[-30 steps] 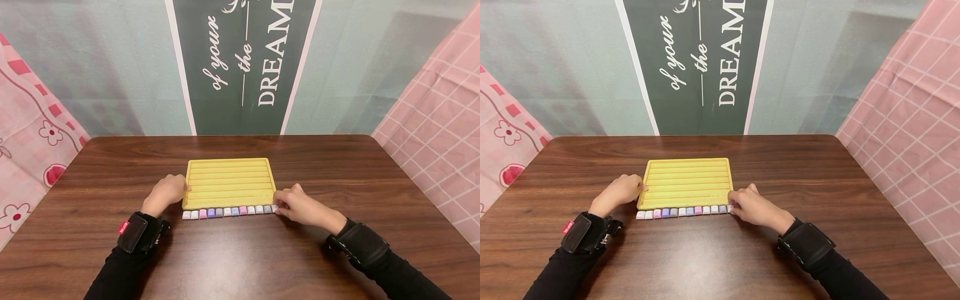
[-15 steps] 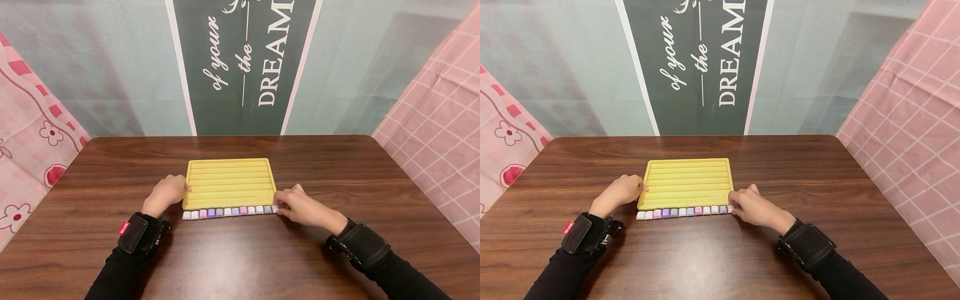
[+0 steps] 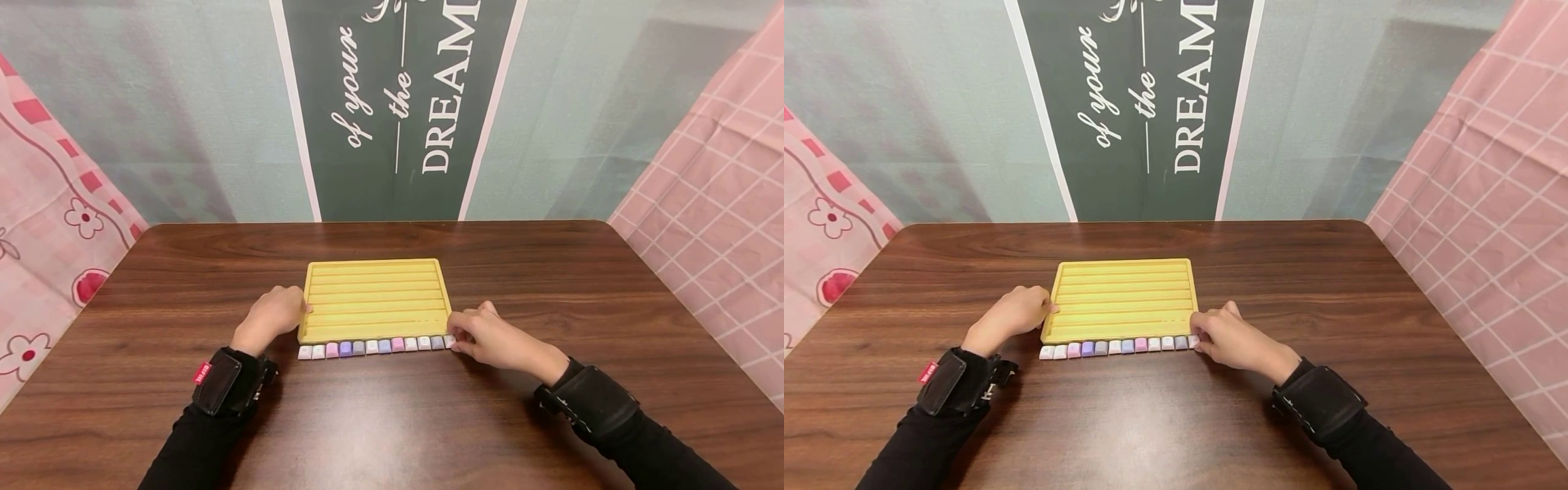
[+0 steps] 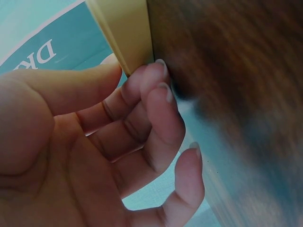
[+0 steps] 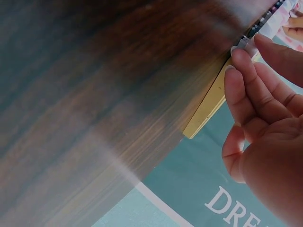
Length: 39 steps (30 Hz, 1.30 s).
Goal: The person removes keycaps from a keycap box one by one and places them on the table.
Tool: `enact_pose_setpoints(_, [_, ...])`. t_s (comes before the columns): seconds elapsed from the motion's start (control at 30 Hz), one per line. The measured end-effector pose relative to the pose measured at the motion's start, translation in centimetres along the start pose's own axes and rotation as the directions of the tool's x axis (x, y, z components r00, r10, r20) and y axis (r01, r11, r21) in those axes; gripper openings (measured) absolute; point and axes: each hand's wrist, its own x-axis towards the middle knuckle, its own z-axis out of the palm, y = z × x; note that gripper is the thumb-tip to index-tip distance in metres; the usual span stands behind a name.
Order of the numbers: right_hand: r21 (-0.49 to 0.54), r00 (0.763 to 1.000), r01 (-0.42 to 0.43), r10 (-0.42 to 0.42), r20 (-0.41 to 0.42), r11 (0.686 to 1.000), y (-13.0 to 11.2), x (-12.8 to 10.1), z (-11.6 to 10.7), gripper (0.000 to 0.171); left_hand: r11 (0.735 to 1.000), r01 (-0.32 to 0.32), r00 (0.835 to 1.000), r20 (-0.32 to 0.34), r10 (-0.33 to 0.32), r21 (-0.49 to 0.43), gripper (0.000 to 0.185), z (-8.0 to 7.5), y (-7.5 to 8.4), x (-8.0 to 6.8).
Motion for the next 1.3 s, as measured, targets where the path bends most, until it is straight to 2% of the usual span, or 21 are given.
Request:
enact_pose_setpoints(0.33, [0.042,0.999,-0.031,0.03,0.026,0.999,0.2,-0.3,-0.3,0.016,1.0,0.011,1.0,0.004,-0.011,0.0,0.022,0.2,0.0,0.2])
enact_pose_setpoints(0.53, [0.056,1.0,-0.025,0.026,-0.013,0.998,0.4,-0.4,-0.5,0.012,1.0,-0.02,0.999,-0.025,0.02,0.002,0.022,0.3,-0.3,0.3])
enact_pose_setpoints(0.7, [0.053,0.996,-0.066,0.069,-0.06,0.996,0.4,-0.4,-0.7,0.01,1.0,-0.024,0.999,-0.034,0.024,-0.006,0.022,0.3,-0.3,0.3])
enact_pose_setpoints(1.07, [-0.017,0.961,-0.192,0.184,-0.207,0.981,1.0,-0.3,-0.6,0.01,1.0,-0.027,0.999,-0.032,0.027,0.0,0.021,0.2,-0.3,0.2])
enact_pose_setpoints(1.3, [0.031,0.938,-0.289,0.289,-0.189,0.957,1.5,-0.7,-1.0,0.022,1.0,-0.019,0.999,-0.025,0.02,0.008,0.022,0.2,-0.3,0.2])
